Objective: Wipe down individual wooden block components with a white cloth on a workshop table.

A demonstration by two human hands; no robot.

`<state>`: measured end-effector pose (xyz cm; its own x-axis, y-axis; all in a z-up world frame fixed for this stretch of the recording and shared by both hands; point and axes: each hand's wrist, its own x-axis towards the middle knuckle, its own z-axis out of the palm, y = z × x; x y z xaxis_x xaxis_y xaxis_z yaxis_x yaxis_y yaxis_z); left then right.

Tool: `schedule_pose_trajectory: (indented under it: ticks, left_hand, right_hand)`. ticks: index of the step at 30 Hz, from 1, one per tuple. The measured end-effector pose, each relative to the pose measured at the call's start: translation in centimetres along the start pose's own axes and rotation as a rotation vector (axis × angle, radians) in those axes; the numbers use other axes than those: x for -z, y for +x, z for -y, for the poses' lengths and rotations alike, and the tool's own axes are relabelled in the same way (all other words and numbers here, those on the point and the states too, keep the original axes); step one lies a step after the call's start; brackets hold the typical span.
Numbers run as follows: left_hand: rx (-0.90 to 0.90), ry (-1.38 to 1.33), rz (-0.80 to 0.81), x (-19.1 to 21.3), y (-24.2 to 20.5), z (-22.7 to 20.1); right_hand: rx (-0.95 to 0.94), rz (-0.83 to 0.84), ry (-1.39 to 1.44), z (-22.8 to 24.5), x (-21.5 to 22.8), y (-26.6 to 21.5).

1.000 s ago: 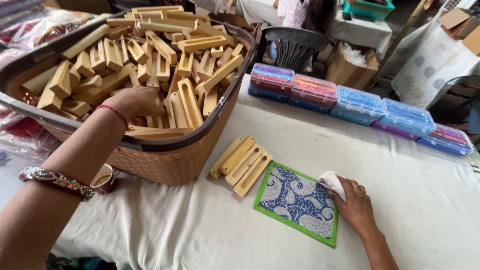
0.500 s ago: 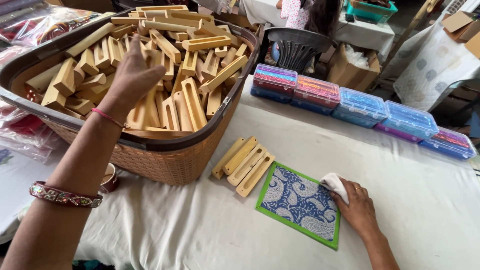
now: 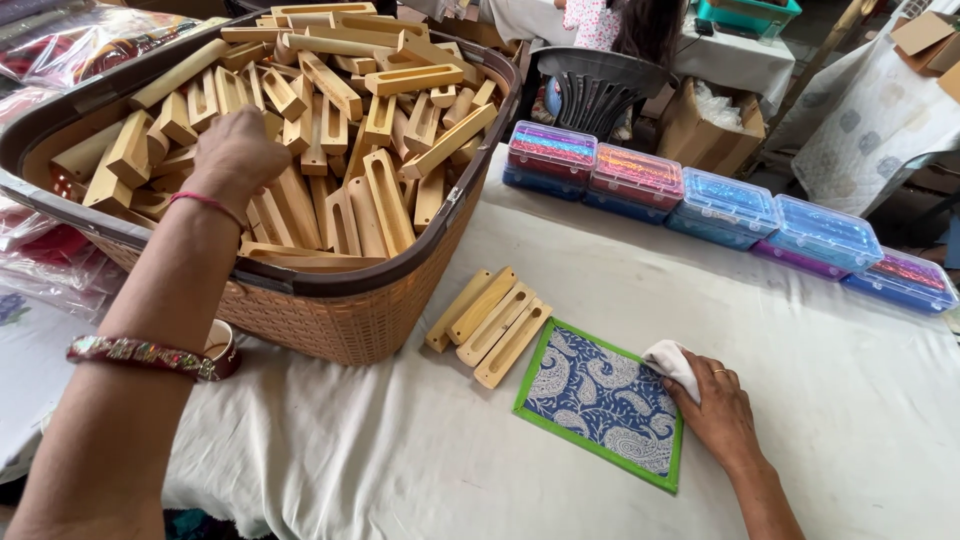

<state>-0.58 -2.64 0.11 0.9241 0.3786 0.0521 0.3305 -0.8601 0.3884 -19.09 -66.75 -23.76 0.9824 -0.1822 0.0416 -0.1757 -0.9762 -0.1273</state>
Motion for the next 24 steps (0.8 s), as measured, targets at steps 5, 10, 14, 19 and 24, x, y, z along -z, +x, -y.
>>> schedule_pose_trajectory:
  ticks: [5, 10, 14, 19, 24]
  left_hand:
    - [-0.017, 0.178, 0.131, -2.5, 0.7, -0.3]
    - [-0.007, 0.251, 0.166, -3.3, 1.0, -0.3]
    - [-0.028, 0.093, 0.042, -0.9, -0.8, -1.3]
    - [-0.116, -0.292, -0.307, -0.7, 3.7, 4.8]
    - [-0.739, -0.460, -0.998, -1.7, 1.0, 4.1]
  right_hand:
    - [-0.018, 0.008, 0.011, 0.2, 0.2, -0.1]
    - [-0.001, -0.012, 0.011, 0.5, 0.8, -0.5]
    - [0.062, -0.065, 0.054, 1.0, 1.7, -1.1]
    - [0.076, -0.104, 0.106, 1.3, 1.9, -1.3]
    - [0.094, -0.102, 0.092, 1.2, 1.6, -1.2]
